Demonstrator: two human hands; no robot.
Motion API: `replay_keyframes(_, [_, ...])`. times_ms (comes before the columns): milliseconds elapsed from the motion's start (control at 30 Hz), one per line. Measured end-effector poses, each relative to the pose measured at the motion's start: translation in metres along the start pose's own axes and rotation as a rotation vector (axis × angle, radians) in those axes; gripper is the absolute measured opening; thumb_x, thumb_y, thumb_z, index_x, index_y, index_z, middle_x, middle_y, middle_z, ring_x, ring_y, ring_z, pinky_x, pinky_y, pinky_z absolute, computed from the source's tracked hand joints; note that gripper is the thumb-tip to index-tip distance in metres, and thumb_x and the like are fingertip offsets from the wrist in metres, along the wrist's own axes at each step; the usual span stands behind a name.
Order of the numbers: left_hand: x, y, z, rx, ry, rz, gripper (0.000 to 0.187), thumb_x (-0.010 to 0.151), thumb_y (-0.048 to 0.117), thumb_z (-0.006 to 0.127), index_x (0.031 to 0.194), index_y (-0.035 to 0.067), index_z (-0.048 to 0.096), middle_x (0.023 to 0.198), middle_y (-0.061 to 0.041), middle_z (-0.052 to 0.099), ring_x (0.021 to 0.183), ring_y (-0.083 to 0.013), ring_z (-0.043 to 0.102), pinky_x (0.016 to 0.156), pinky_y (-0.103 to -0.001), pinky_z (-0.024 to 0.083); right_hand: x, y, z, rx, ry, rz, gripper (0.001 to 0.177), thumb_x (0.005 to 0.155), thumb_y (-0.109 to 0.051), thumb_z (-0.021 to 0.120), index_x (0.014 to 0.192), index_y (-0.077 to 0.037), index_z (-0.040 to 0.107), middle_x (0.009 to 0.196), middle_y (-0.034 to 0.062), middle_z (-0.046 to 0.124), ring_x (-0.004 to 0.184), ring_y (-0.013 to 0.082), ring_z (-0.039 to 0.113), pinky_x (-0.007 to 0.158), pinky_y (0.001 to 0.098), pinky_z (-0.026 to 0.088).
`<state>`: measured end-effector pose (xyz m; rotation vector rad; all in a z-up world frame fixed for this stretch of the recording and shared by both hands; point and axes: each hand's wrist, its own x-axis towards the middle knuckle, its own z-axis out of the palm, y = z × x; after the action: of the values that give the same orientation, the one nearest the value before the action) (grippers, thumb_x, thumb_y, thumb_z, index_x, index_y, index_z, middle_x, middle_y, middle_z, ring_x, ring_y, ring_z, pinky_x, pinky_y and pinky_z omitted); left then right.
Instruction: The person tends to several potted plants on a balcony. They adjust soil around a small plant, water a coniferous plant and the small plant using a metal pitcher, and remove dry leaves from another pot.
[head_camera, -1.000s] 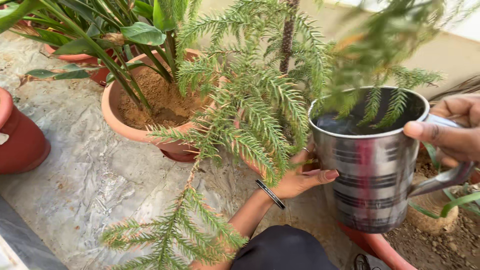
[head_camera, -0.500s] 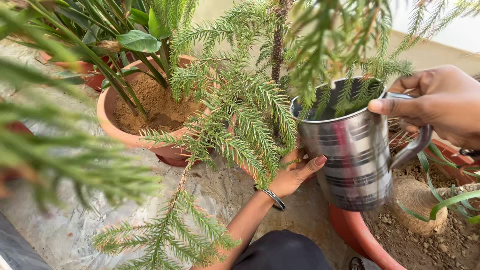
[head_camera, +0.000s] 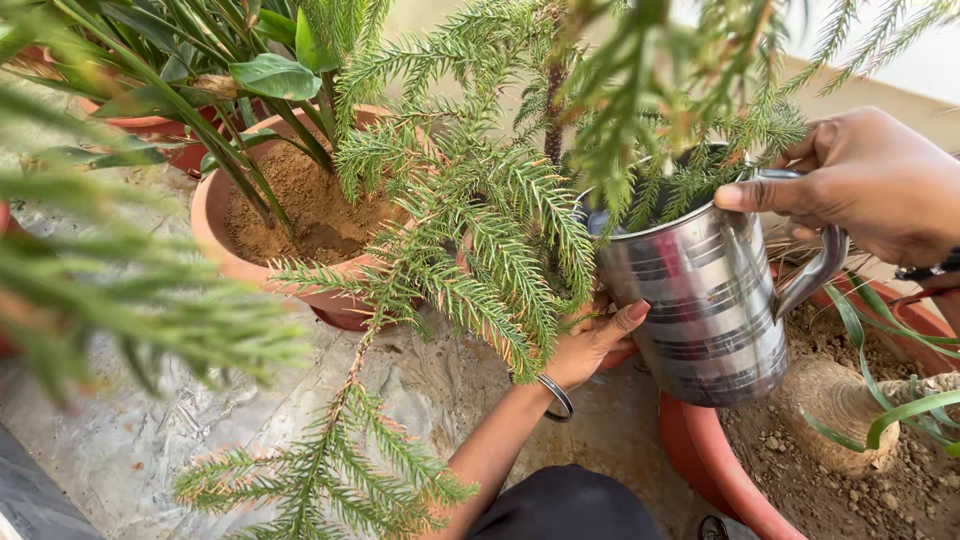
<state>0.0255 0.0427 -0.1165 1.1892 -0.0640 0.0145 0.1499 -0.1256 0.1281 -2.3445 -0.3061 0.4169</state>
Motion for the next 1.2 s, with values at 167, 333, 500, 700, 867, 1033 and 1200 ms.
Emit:
replay_keyframes(167, [0.006,-0.007,0.008,-0.239,-0.041,0.064,0.073,0.09,0.045,0.077,0.145,0.005,0.048,0.132,-0.007,0.061,0.115,-0.0166,0.063,0.091,-0.035,0.058,-0.003,-0.014,0.003,-0.105,0.064,-0.037,0.037,0.076,-0.021,0.089,0.086,0.009,0.071,0.067,0.0079,0.058,0.055,0.016,0.048,0.05,0.0368,0.038])
replay_keyframes(333, [0.006,-0.006,0.007,-0.165,-0.017,0.04,0.079,0.089,0.047,0.075,0.148,0.007,0.041,0.135,-0.01,0.06,0.12,-0.0203,0.063,0.093,-0.042,0.059,-0.004,-0.021,0.004,-0.14,0.084,-0.03,0.034,0.072,-0.021,0.089,0.083,0.005,0.07,0.066,0.0069,0.06,0.055,0.0162,0.05,0.05,0.0366,0.039])
replay_keyframes(500, [0.007,-0.005,0.008,-0.153,-0.016,0.036,0.086,0.09,0.048,0.074,0.155,0.011,0.031,0.142,-0.01,0.055,0.127,-0.0216,0.06,0.097,-0.044,0.058,0.01,-0.007,-0.005,-0.148,0.025,-0.087,0.035,0.075,-0.02,0.089,0.079,0.007,0.068,0.061,0.0075,0.056,0.052,0.0158,0.044,0.047,0.0364,0.033])
replay_keyframes(700, [0.009,-0.007,0.011,-0.174,-0.01,0.045,0.091,0.09,0.047,0.073,0.159,0.014,0.025,0.141,-0.011,0.056,0.125,-0.0219,0.06,0.096,-0.044,0.057,0.013,-0.008,-0.005,-0.18,0.041,-0.081,0.034,0.076,-0.019,0.091,0.075,0.005,0.068,0.058,0.0061,0.053,0.049,0.0147,0.041,0.044,0.0366,0.028])
replay_keyframes(867, [0.008,-0.005,0.012,-0.183,-0.008,0.051,0.087,0.092,0.045,0.072,0.158,0.013,0.026,0.14,-0.01,0.057,0.124,-0.0213,0.061,0.095,-0.043,0.058,0.017,-0.005,-0.007,-0.257,0.046,-0.075,0.039,0.078,-0.022,0.091,0.072,0.008,0.068,0.057,0.0084,0.054,0.049,0.0164,0.043,0.043,0.0375,0.03])
replay_keyframes(1033, [0.007,-0.006,0.011,-0.181,-0.005,0.062,0.08,0.094,0.041,0.072,0.156,0.01,0.032,0.139,-0.01,0.058,0.123,-0.0222,0.061,0.094,-0.044,0.058,0.015,-0.011,-0.003,-0.182,0.055,-0.097,0.038,0.072,-0.021,0.091,0.075,0.005,0.064,0.058,0.0074,0.052,0.05,0.0156,0.043,0.046,0.0374,0.031])
replay_keyframes(1200, [0.009,-0.007,0.011,-0.203,-0.014,0.052,0.08,0.095,0.041,0.07,0.157,0.012,0.029,0.14,-0.009,0.057,0.126,-0.0226,0.06,0.096,-0.046,0.058,0.012,-0.021,-0.002,-0.231,0.07,-0.046,0.039,0.072,-0.021,0.091,0.075,0.008,0.064,0.059,0.0093,0.053,0.051,0.0172,0.046,0.046,0.0383,0.035])
